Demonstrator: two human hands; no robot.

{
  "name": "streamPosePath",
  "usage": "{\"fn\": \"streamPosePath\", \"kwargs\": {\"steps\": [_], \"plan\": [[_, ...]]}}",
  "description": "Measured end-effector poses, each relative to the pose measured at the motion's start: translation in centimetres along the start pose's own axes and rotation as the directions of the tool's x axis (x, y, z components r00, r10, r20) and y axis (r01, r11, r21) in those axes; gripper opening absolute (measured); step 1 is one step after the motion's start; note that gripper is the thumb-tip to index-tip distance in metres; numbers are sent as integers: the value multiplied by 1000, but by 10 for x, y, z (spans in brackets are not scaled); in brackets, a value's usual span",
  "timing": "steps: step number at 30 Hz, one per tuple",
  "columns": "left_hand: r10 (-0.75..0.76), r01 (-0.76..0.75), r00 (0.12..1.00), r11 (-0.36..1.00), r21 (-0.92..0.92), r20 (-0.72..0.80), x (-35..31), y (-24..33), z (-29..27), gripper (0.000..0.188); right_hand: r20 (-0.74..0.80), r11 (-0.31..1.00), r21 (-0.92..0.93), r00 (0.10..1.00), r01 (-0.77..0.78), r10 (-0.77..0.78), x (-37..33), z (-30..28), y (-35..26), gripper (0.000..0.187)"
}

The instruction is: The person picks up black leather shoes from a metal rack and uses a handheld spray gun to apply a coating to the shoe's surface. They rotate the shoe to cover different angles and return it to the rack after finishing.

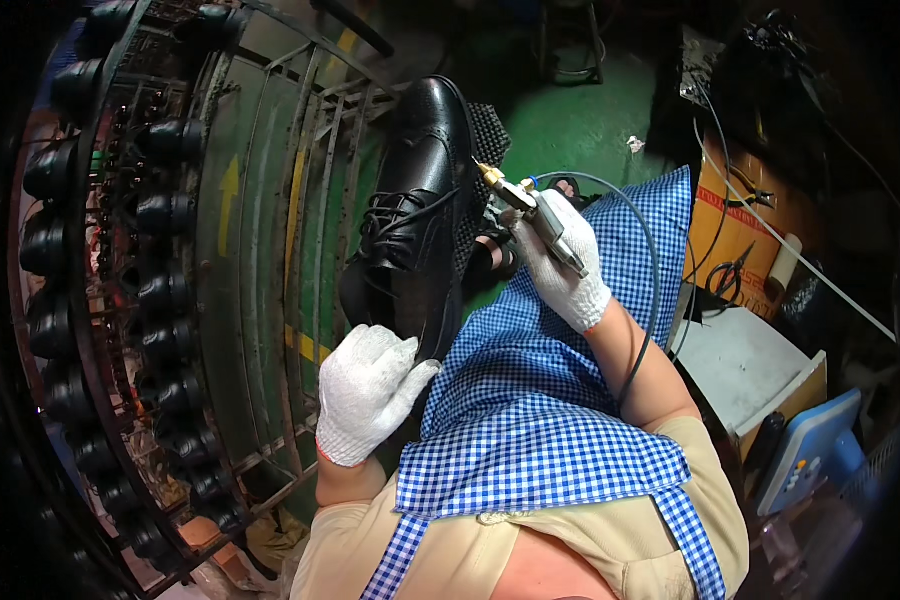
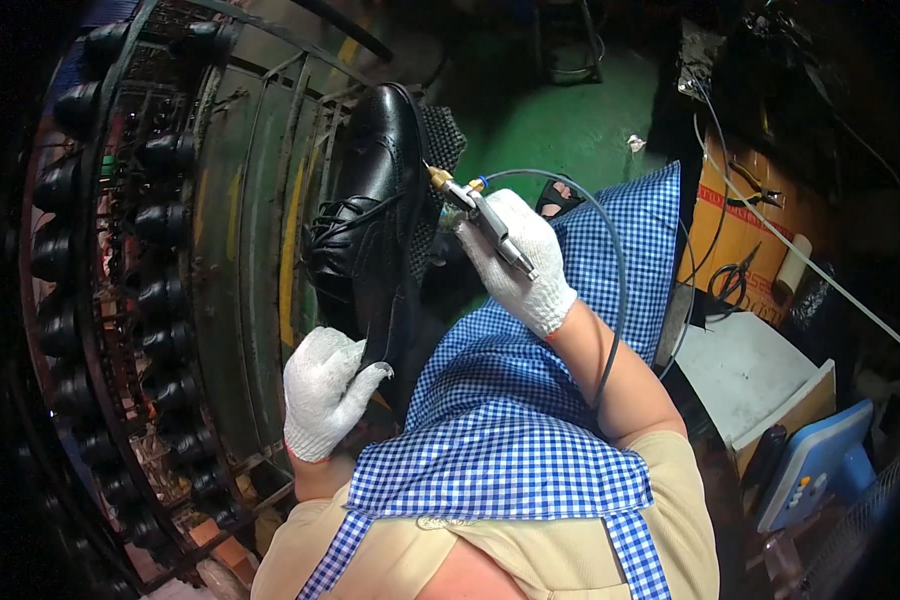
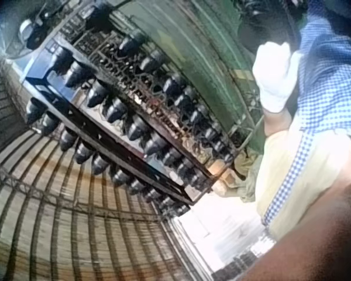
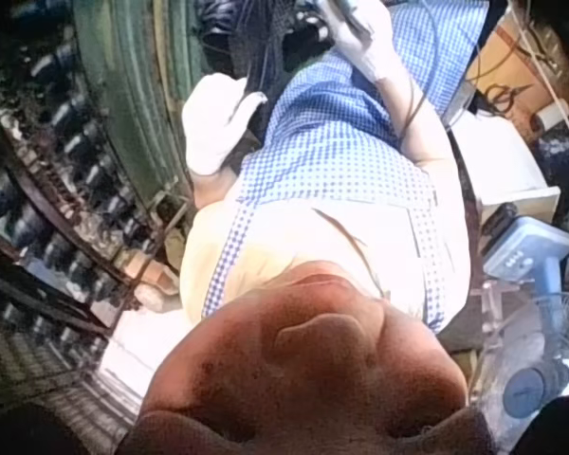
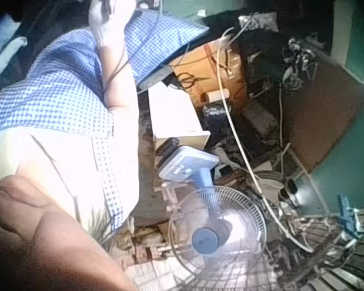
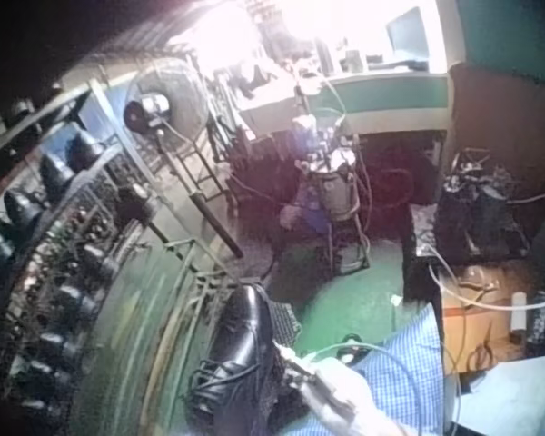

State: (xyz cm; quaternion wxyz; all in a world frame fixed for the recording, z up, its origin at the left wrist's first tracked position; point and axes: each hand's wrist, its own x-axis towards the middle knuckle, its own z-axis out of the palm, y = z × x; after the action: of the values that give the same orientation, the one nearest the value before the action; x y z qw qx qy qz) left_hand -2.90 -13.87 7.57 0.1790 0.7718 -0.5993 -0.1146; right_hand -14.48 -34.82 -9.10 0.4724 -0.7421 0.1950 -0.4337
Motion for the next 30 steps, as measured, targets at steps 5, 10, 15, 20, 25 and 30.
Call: {"fn": "streamPosePath", "kwargs": {"steps": [5, 10, 15, 20, 25, 30], "plan": [[8, -8, 1000, 1000, 2, 29, 2, 0, -1, 22, -2, 1000, -23, 1000, 12, -12, 2, -2, 0, 14], [19, -19, 999, 1000, 12, 51, 3, -3, -4, 23, -43, 998, -7, 997, -67, 67, 17, -1, 6, 11], [56, -57, 997, 998, 12, 54, 4, -7, -5, 25, -47, 995, -58, 996, -79, 76, 56, -8, 14, 11], [55, -54, 995, 998, -14, 79, 7, 1, -11, 31, -130, 973, -213, 990, -90, 63, 58, -22, 19, 13], [219, -223, 968, 975, 19, 126, 8, -20, -22, 26, -26, 972, -222, 997, -80, 76, 28, -17, 20, 15], [224, -211, 975, 926, -314, 5, 3, -29, -44, 33, -71, 958, -25, 956, -286, 284, 11, -4, 42, 15]]}}
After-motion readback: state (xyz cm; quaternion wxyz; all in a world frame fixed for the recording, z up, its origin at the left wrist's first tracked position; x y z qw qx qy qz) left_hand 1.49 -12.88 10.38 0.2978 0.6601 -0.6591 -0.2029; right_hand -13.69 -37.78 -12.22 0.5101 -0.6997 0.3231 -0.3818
